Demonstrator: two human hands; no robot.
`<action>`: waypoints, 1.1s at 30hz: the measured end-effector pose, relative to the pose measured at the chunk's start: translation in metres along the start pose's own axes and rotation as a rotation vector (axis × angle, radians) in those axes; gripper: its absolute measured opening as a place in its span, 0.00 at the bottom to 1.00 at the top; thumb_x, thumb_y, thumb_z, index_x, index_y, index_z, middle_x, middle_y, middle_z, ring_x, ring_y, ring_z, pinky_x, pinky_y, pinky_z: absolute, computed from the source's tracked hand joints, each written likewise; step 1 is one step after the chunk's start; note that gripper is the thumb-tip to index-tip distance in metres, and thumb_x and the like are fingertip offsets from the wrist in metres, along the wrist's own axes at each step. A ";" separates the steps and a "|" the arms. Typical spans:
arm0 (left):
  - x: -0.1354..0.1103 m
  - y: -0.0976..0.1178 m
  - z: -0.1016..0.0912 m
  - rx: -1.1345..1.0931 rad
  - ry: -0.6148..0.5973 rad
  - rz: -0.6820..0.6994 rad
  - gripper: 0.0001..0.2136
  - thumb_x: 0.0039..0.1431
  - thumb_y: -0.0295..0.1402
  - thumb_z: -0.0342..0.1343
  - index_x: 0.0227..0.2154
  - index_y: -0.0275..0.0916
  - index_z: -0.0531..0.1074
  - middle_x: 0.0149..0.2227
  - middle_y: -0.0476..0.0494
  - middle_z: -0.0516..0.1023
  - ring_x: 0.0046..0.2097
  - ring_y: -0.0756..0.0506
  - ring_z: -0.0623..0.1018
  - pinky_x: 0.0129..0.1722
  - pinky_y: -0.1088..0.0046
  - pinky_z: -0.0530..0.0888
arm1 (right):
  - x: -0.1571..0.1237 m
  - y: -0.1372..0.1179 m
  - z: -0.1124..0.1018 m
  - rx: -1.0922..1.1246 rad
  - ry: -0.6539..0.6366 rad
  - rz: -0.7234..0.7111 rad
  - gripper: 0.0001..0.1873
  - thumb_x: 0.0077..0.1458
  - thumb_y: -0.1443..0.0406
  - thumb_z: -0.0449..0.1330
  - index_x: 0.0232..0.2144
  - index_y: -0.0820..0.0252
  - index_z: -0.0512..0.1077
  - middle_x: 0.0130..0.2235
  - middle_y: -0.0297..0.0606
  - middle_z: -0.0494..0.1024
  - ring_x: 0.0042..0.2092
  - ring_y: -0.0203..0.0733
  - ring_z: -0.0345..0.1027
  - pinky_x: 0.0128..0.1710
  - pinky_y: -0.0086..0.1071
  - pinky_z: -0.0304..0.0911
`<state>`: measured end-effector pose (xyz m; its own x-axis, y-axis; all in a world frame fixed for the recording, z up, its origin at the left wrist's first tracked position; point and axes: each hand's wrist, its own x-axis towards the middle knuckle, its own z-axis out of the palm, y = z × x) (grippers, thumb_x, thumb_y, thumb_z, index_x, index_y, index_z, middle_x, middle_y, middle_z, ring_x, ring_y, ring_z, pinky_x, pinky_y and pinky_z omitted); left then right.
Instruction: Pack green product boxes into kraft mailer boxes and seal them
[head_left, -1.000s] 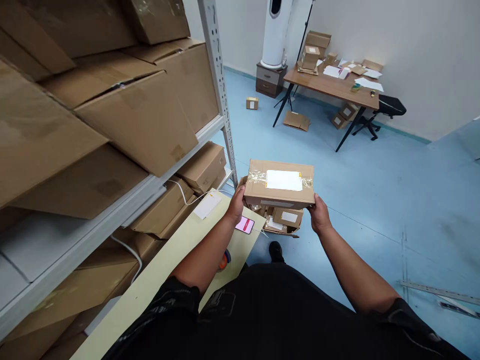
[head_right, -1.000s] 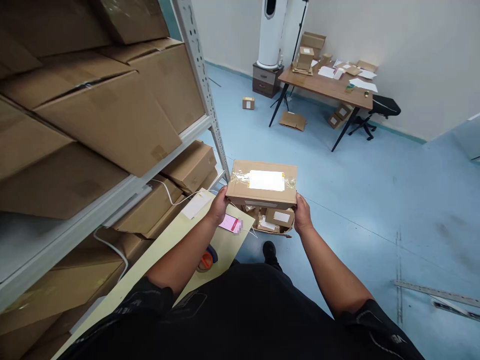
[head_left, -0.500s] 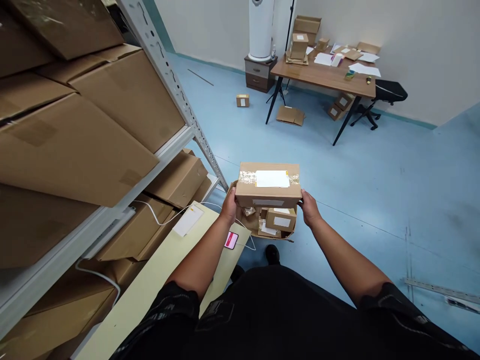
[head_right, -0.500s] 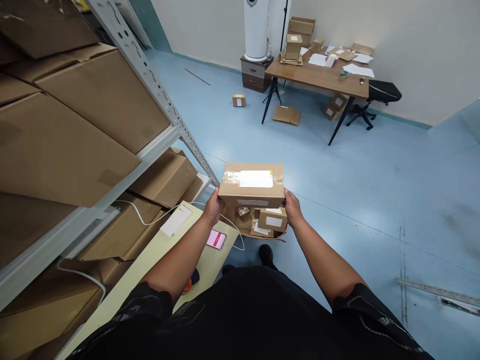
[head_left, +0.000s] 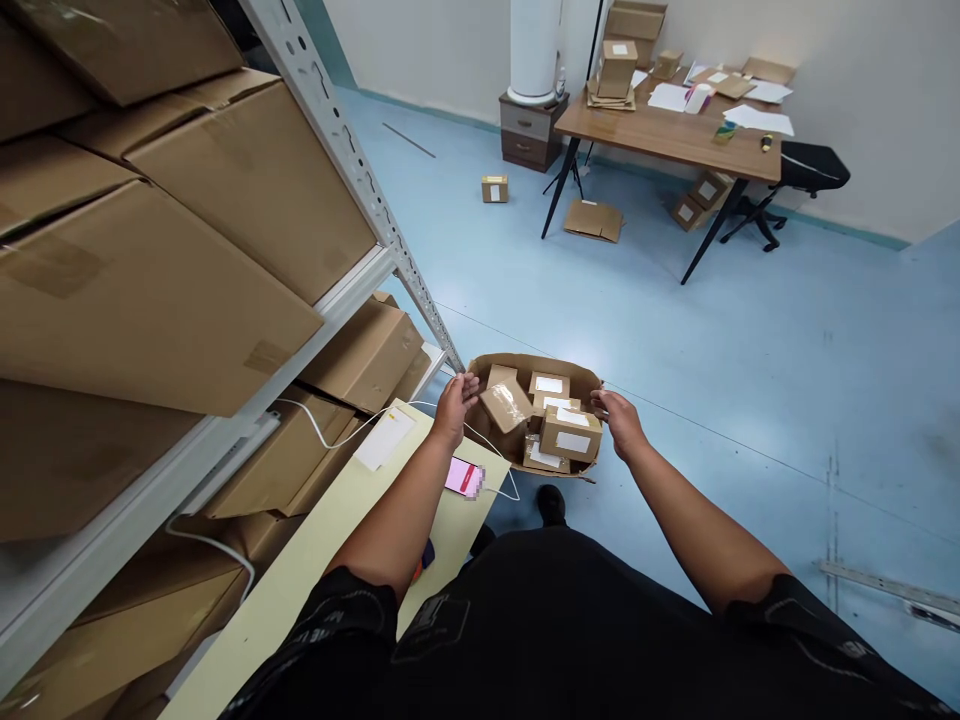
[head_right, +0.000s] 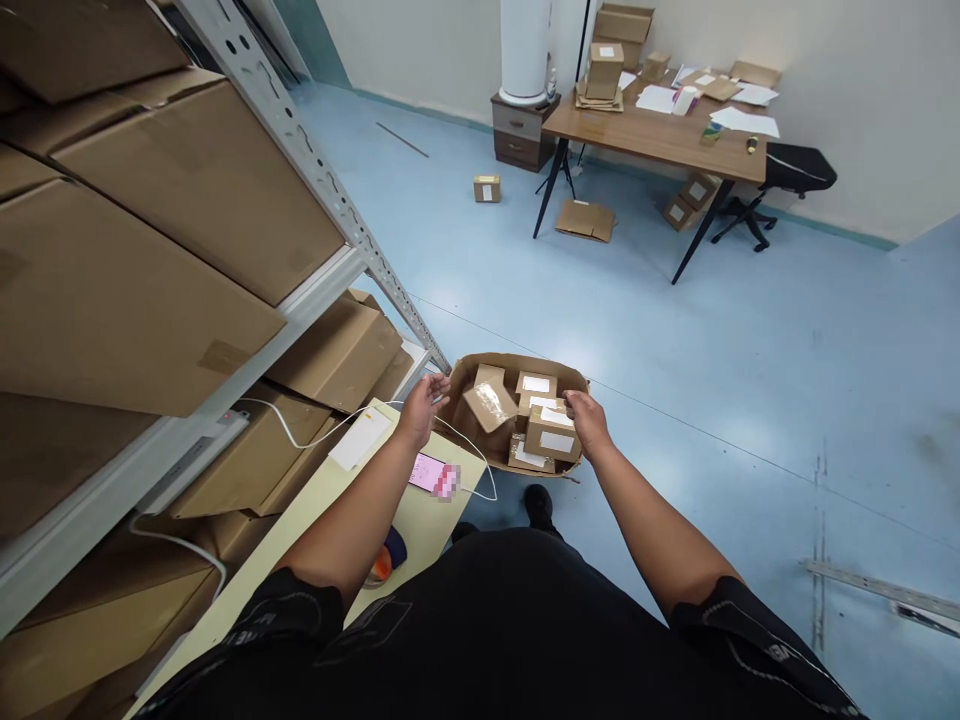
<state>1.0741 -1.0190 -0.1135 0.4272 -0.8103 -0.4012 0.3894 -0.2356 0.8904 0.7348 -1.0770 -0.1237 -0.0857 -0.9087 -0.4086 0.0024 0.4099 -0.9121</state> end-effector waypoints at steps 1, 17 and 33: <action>-0.001 0.001 -0.001 -0.004 -0.006 0.001 0.22 0.65 0.55 0.56 0.45 0.41 0.77 0.51 0.34 0.82 0.56 0.38 0.79 0.54 0.58 0.72 | -0.002 0.001 0.001 -0.005 -0.004 0.001 0.22 0.47 0.47 0.68 0.36 0.55 0.82 0.43 0.41 0.85 0.49 0.50 0.76 0.45 0.39 0.70; -0.031 0.027 -0.006 0.050 -0.028 0.062 0.25 0.67 0.56 0.53 0.45 0.37 0.77 0.47 0.33 0.83 0.48 0.41 0.82 0.47 0.64 0.75 | -0.024 0.005 0.002 -0.014 -0.072 0.034 0.21 0.48 0.46 0.68 0.34 0.56 0.82 0.43 0.42 0.85 0.48 0.51 0.77 0.41 0.36 0.70; -0.089 0.021 0.004 0.055 0.117 0.137 0.29 0.61 0.61 0.56 0.43 0.37 0.76 0.42 0.35 0.84 0.45 0.40 0.82 0.44 0.63 0.76 | 0.011 -0.010 -0.008 -0.038 -0.279 0.033 0.18 0.49 0.48 0.69 0.31 0.56 0.81 0.39 0.40 0.86 0.40 0.46 0.78 0.36 0.34 0.71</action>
<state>1.0406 -0.9541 -0.0578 0.5663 -0.7696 -0.2950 0.2774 -0.1590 0.9475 0.7262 -1.0903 -0.1188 0.1919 -0.8790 -0.4366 -0.0376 0.4379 -0.8982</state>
